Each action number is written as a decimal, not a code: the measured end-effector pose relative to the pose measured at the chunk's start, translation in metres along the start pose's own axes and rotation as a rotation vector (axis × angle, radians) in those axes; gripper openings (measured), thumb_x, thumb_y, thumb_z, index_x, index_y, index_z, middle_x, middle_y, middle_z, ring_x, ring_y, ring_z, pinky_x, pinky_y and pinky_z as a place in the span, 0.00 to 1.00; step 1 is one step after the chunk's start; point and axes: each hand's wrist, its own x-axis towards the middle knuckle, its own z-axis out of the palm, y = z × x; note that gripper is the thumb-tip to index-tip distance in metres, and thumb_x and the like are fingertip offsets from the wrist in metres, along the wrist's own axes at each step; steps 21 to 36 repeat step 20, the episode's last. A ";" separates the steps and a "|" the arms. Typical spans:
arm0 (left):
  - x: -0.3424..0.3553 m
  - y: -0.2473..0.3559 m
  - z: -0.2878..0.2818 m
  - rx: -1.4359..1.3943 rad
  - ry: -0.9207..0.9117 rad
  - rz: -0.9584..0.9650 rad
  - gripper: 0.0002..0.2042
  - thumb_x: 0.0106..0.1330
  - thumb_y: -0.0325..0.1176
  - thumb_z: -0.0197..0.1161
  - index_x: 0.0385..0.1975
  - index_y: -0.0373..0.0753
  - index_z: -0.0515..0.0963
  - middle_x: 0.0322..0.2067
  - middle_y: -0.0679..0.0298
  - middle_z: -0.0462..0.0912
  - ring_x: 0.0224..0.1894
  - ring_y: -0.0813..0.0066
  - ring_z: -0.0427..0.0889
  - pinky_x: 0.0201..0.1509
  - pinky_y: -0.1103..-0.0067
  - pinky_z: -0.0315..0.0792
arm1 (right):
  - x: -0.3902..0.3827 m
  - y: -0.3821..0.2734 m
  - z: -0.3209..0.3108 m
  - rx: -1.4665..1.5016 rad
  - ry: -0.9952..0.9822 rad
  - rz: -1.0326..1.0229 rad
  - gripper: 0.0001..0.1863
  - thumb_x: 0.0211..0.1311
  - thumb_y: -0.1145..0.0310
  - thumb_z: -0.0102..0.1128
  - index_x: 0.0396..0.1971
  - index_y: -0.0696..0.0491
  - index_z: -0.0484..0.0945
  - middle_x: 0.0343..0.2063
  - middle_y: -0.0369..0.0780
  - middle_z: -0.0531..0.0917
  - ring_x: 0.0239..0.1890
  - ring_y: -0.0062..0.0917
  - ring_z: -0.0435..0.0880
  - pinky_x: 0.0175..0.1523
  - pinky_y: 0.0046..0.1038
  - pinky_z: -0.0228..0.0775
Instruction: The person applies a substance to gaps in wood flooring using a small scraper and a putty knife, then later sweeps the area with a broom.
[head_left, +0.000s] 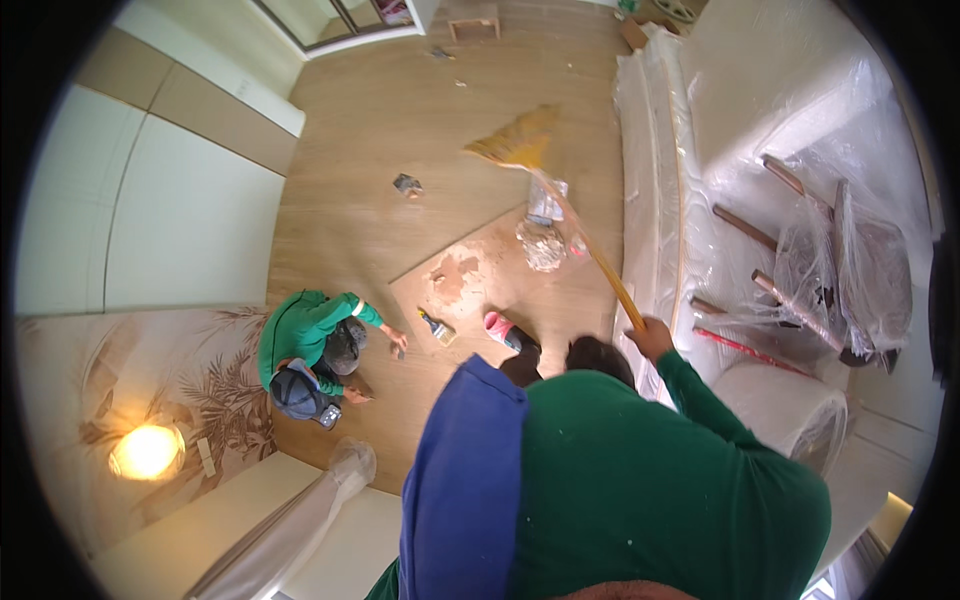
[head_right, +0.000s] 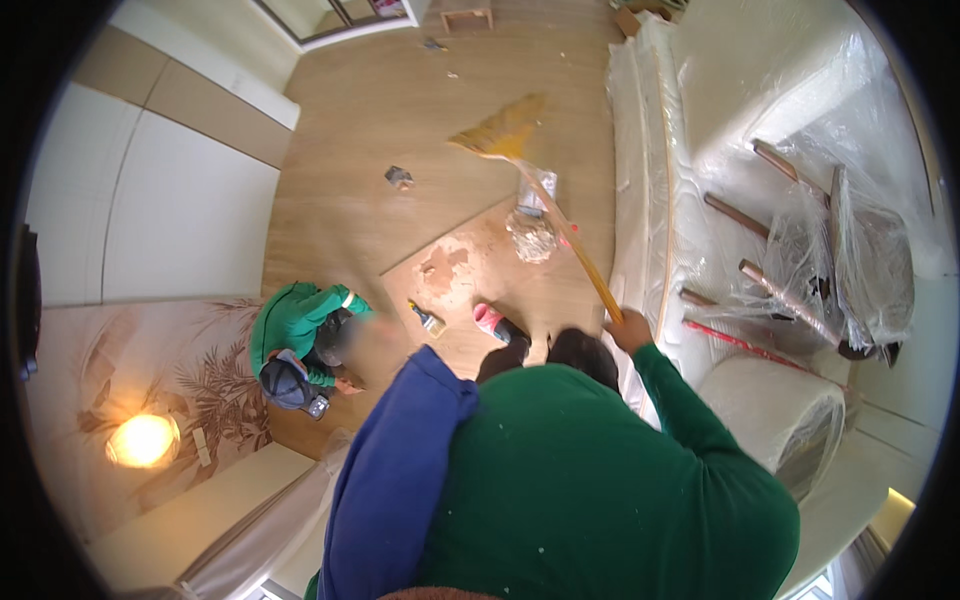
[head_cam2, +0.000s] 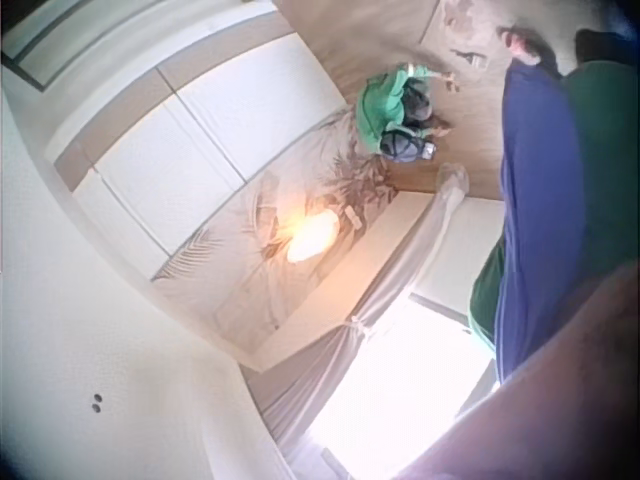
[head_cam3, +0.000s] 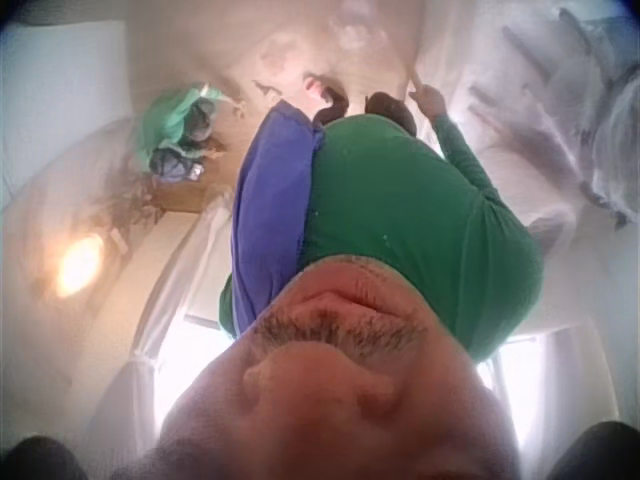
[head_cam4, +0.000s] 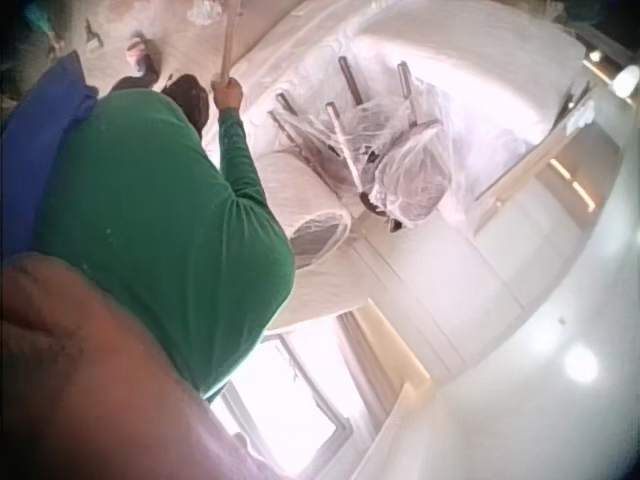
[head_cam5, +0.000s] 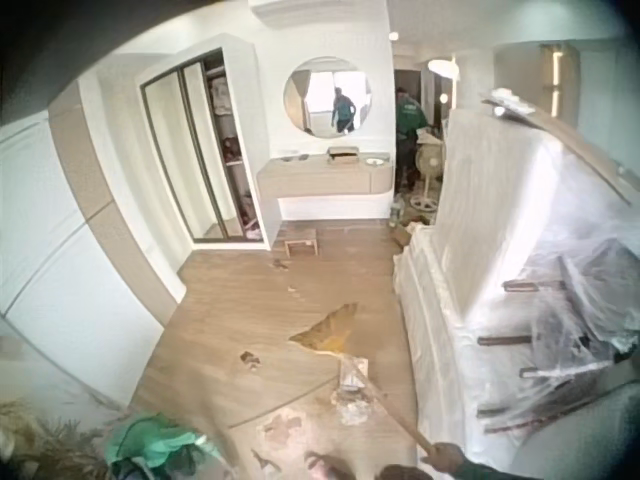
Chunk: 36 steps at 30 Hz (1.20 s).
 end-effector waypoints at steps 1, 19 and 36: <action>0.020 0.024 -0.004 -0.063 -0.001 0.035 0.16 0.68 0.36 0.57 0.54 0.41 0.75 0.44 0.60 0.79 0.45 0.62 0.79 0.48 0.66 0.77 | 0.020 -0.026 -0.001 0.012 -0.001 -0.012 0.21 0.50 0.55 0.68 0.32 0.60 0.81 0.25 0.47 0.83 0.29 0.37 0.84 0.37 0.38 0.74; 0.275 0.430 -0.126 -0.464 -0.148 0.225 0.20 0.71 0.36 0.54 0.61 0.43 0.63 0.53 0.59 0.77 0.54 0.66 0.78 0.51 0.62 0.75 | 0.431 -0.448 0.097 -0.027 -0.123 -0.470 0.25 0.61 0.60 0.58 0.59 0.46 0.72 0.43 0.54 0.83 0.47 0.48 0.82 0.54 0.41 0.73; 0.324 0.490 -0.118 -0.462 -0.177 0.270 0.20 0.71 0.36 0.54 0.61 0.43 0.63 0.53 0.59 0.77 0.54 0.66 0.78 0.51 0.62 0.75 | 0.499 -0.459 0.121 -0.106 -0.016 -0.601 0.25 0.62 0.61 0.57 0.61 0.43 0.71 0.44 0.54 0.83 0.48 0.47 0.82 0.55 0.42 0.73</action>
